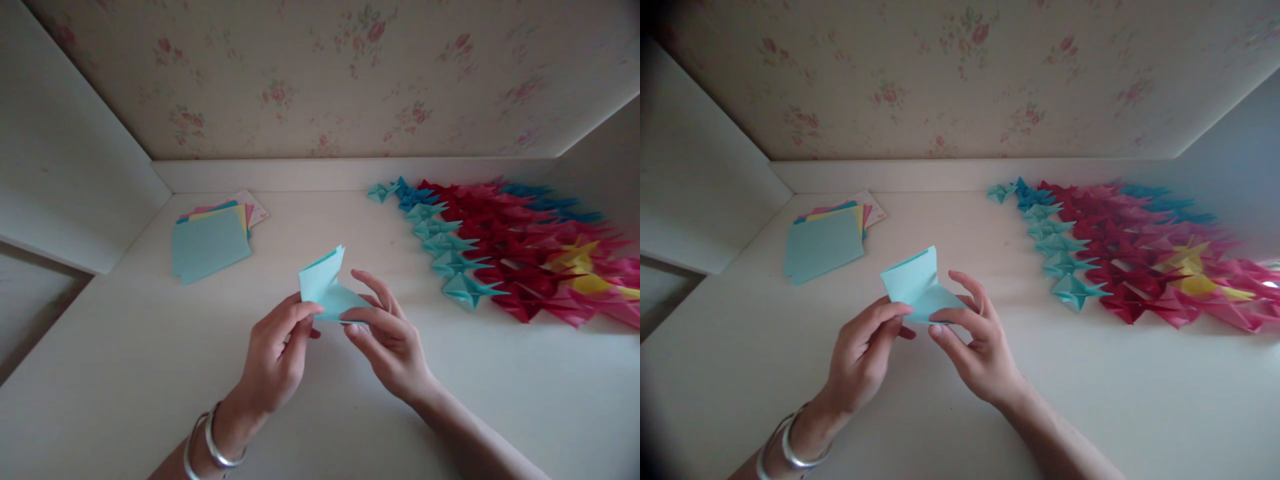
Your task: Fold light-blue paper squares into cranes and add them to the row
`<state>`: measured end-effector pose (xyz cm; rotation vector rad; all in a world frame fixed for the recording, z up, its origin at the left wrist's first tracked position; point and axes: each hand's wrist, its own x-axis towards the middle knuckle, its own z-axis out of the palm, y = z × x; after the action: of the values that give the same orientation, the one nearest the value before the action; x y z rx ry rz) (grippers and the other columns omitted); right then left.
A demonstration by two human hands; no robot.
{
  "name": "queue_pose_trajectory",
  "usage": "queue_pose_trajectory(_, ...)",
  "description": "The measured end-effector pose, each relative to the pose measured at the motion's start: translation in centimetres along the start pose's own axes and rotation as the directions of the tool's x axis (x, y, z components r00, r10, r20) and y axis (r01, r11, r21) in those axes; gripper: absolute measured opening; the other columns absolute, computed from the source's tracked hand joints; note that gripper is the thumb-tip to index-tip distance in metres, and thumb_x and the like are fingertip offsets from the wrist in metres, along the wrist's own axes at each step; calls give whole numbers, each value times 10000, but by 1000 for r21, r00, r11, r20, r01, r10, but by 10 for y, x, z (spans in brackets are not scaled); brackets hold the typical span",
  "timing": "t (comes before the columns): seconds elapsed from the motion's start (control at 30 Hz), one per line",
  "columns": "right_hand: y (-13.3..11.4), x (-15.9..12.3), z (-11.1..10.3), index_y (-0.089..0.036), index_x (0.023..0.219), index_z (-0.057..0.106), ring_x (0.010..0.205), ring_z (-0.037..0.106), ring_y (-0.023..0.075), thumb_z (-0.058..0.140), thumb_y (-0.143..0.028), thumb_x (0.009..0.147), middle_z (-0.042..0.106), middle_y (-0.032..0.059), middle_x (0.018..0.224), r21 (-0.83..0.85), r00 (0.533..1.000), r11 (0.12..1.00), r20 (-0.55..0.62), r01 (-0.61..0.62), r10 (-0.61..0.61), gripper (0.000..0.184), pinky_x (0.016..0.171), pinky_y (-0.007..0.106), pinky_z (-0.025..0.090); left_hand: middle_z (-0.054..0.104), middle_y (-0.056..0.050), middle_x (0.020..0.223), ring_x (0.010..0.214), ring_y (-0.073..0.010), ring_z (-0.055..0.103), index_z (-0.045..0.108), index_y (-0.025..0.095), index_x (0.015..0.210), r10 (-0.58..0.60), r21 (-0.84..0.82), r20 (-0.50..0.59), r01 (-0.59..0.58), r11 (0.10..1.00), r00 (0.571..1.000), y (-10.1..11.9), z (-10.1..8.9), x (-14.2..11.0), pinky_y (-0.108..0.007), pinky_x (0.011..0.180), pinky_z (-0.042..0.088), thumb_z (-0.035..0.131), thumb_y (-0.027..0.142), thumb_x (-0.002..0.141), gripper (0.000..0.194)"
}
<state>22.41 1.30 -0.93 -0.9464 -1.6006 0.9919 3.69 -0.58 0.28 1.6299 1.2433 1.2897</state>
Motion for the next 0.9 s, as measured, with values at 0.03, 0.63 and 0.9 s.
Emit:
queue_pose_trajectory(0.03,0,0,0,-264,936,742,1027,626,227,662,-245,894,438,70,1458,8,1000,1000,-13,-9,9,93,897,391,512,685,-23,950,755,-119,684,667,225,1073,-37,-10,9,37,999,999,1,-1,0,-213,657,548,509,174,973,193)
queue_pose_trajectory(0.63,1,5,-1,-228,776,744,1146,596,253,655,-307,905,632,86,1232,179,976,973,-134,-145,170,175,869,340,489,730,4,805,649,-105,643,782,243,943,-157,-48,14,158,986,987,3,1,8,-172,568,496,724,232,835,123)
queue_pose_trajectory(0.9,3,6,4,-208,806,752,1075,643,263,676,-336,883,659,101,1231,191,965,958,-111,-213,236,167,855,365,531,794,-36,849,727,-187,733,785,229,957,-283,-49,89,288,956,955,-2,4,5,-268,685,579,679,321,876,162)
